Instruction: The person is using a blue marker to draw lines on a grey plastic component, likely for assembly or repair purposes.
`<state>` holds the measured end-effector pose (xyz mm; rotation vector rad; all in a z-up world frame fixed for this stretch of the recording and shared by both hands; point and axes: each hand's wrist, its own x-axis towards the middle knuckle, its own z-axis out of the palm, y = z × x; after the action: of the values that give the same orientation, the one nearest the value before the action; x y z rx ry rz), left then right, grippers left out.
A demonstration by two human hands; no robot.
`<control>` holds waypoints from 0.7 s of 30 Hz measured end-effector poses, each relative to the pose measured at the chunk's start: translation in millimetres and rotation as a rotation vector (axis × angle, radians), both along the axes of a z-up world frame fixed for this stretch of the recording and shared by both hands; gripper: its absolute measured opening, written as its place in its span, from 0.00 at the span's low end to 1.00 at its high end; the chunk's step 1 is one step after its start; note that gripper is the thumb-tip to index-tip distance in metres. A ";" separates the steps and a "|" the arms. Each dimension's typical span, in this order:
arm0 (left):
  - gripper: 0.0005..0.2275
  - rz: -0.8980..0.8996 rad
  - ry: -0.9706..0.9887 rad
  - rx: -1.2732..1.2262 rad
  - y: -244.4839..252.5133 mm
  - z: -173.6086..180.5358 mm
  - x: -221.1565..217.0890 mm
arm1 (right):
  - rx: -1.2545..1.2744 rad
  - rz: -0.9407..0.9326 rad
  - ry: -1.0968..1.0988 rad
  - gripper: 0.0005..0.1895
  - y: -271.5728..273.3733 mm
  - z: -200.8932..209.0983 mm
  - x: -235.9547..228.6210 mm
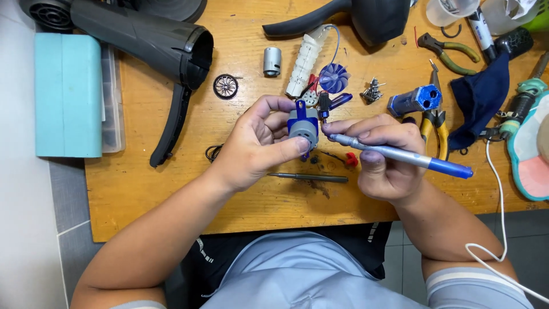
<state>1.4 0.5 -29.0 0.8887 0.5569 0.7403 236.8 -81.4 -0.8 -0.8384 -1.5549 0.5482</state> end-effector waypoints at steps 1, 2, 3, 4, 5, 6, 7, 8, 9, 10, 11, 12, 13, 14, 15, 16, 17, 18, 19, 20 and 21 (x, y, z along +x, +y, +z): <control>0.31 -0.003 0.000 -0.008 -0.2 5.2 0.2 | -0.008 -0.003 0.000 0.13 0.1 -0.4 0.7; 0.30 -0.009 -0.004 -0.016 -0.4 10.3 0.2 | -0.006 0.011 -0.008 0.14 0.2 -1.0 1.2; 0.30 -0.015 -0.009 -0.023 -0.2 15.5 0.1 | -0.002 0.026 -0.016 0.14 0.8 -1.5 1.7; 0.30 -0.017 -0.008 -0.029 0.5 13.0 0.4 | -0.009 0.024 -0.016 0.14 0.9 -2.1 2.3; 0.29 -0.021 0.001 -0.006 1.5 10.5 0.4 | -0.007 0.038 -0.016 0.14 1.5 -2.7 2.7; 0.29 -0.026 0.010 0.017 2.4 8.1 0.3 | -0.006 0.053 -0.015 0.13 2.0 -3.2 2.9; 0.29 -0.026 0.011 0.013 2.2 7.8 -0.1 | -0.010 0.053 -0.014 0.13 1.4 -2.9 3.1; 0.29 -0.020 0.017 0.007 2.0 7.6 -0.5 | -0.016 0.058 -0.017 0.14 0.8 -2.5 3.4; 0.29 -0.014 0.022 0.004 2.3 7.4 -0.6 | -0.021 0.064 -0.020 0.14 0.6 -2.0 3.9; 0.29 -0.014 0.023 0.001 2.7 7.7 -0.6 | -0.023 0.063 -0.020 0.14 -0.1 -2.1 3.7; 0.28 -0.008 0.028 0.003 2.6 8.0 -0.9 | -0.028 0.064 -0.023 0.14 -1.1 -2.2 3.2; 0.28 -0.001 0.034 0.005 2.5 8.2 -1.2 | -0.033 0.065 -0.025 0.13 -2.1 -2.4 2.8; 0.28 -0.001 0.035 0.000 2.3 8.1 -1.3 | -0.038 0.065 -0.024 0.13 -2.2 -3.5 3.0; 0.28 0.001 0.036 0.001 2.1 8.1 -1.3 | -0.037 0.068 -0.028 0.14 -2.2 -4.5 3.4; 0.28 0.002 0.035 0.006 3.0 8.3 -0.8 | -0.034 0.068 -0.032 0.14 -1.7 -5.3 4.0; 0.28 0.000 0.035 0.004 2.9 8.2 -1.0 | -0.036 0.066 -0.032 0.14 -1.6 -6.7 5.2; 0.28 0.002 0.039 0.006 2.6 8.1 -1.2 | -0.029 0.071 -0.030 0.14 -1.4 -8.0 6.4; 0.28 0.004 0.043 0.008 2.3 8.1 -1.6 | -0.023 0.076 -0.028 0.14 -1.3 -9.4 7.5; 0.28 0.003 0.045 0.006 3.4 13.1 -2.1 | -0.025 0.076 -0.027 0.14 -2.5 -7.5 10.1; 0.28 -0.031 0.114 0.014 4.6 18.0 -2.5 | -0.050 0.082 -0.106 0.13 -3.7 -5.6 12.8; 0.29 -0.067 0.183 0.023 5.8 22.8 -2.5 | -0.076 0.088 -0.185 0.12 -5.0 -3.7 15.8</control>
<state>-1.1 6.3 -6.2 0.9982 0.6782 0.6091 252.6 -86.5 -4.5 -0.9022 -1.7556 0.6101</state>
